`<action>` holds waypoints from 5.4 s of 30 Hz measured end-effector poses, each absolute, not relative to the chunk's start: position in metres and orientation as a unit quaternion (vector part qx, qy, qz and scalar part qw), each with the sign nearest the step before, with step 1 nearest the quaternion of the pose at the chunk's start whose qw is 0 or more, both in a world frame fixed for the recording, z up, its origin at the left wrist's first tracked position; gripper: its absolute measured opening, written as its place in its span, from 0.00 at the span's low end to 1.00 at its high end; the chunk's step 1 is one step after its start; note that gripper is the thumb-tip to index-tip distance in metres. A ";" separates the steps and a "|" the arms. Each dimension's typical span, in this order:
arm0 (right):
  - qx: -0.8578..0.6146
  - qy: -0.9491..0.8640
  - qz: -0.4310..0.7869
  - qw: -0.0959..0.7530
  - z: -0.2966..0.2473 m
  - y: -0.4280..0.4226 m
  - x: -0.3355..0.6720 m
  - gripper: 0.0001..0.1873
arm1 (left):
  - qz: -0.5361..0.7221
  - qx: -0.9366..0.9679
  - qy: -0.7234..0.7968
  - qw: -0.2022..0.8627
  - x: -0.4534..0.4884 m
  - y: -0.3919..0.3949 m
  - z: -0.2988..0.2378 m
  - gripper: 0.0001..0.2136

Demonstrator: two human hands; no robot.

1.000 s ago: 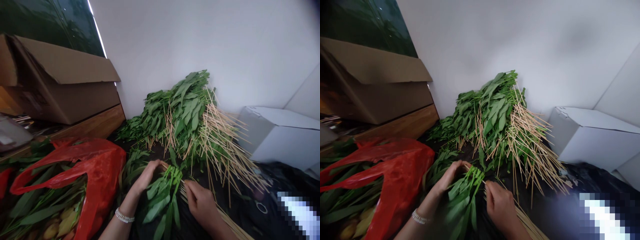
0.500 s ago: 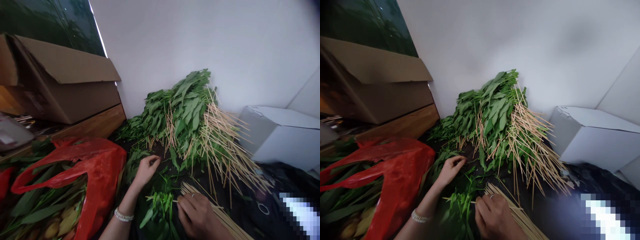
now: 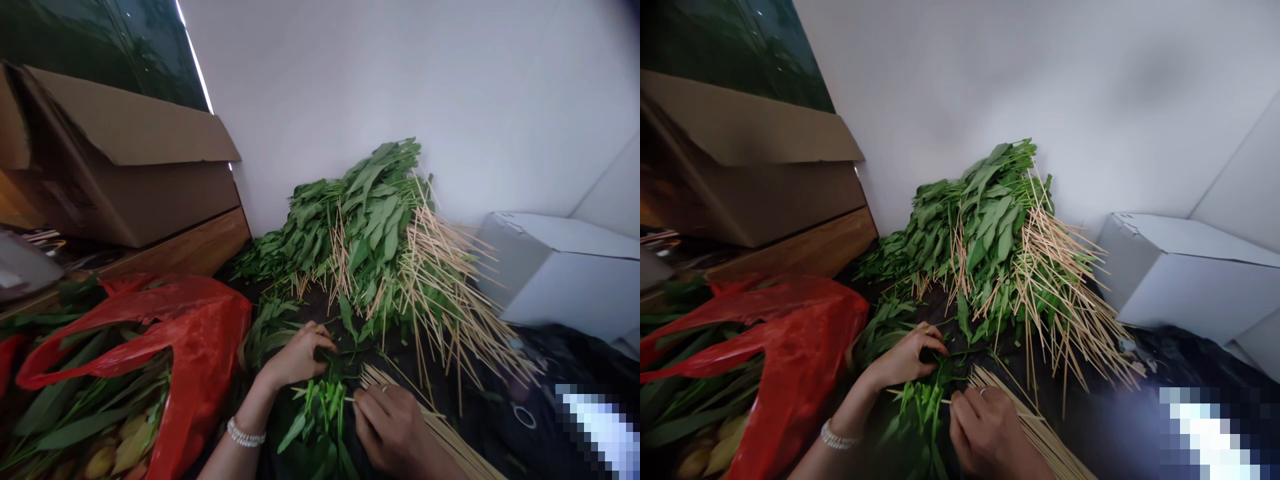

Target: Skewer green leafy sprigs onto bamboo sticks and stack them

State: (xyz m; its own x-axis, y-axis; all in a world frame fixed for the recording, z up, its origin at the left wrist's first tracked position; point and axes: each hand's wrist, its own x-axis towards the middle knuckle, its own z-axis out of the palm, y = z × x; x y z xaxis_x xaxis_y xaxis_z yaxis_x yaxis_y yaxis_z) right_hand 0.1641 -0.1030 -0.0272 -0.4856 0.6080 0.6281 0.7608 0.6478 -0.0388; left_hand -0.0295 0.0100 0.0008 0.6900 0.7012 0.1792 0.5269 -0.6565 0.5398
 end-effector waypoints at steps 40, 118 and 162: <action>-0.599 -0.717 0.026 0.356 -0.047 -0.088 0.174 0.15 | 0.368 0.643 0.345 0.575 -0.031 0.018 0.003 0.15; -0.568 -0.739 0.026 0.361 -0.055 -0.086 0.174 0.16 | 0.361 0.515 0.421 0.654 -0.015 0.009 -0.006 0.15; -0.528 -0.764 0.053 0.367 -0.041 -0.096 0.168 0.11 | 0.385 0.683 0.438 0.441 -0.030 0.028 -0.009 0.11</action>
